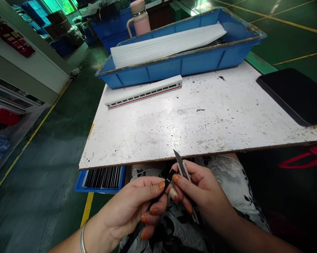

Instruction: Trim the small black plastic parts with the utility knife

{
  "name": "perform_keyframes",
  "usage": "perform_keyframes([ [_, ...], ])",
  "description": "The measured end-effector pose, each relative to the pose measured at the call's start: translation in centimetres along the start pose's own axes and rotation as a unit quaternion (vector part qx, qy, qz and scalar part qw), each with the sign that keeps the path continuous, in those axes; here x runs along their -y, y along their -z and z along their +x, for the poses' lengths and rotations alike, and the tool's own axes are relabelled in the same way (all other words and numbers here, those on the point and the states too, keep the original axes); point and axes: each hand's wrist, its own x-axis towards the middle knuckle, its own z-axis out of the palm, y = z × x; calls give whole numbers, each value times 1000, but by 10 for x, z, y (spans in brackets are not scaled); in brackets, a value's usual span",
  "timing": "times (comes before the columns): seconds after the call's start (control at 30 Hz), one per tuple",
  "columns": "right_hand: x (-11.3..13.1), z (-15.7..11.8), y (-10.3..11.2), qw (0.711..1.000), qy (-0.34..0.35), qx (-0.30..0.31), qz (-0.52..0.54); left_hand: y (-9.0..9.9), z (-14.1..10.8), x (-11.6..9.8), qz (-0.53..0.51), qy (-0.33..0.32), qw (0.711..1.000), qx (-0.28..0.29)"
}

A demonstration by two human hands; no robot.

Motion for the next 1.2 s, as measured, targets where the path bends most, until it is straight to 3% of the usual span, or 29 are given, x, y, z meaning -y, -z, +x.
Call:
perform_keyframes([
  [0.9,-4,-2,3,999,14,-8,-28,4,7,5,-20,6,1000,-2],
  [1.2,-3,6,7,989,25,-7,-145,8,19,0,7,-6,999,-38],
])
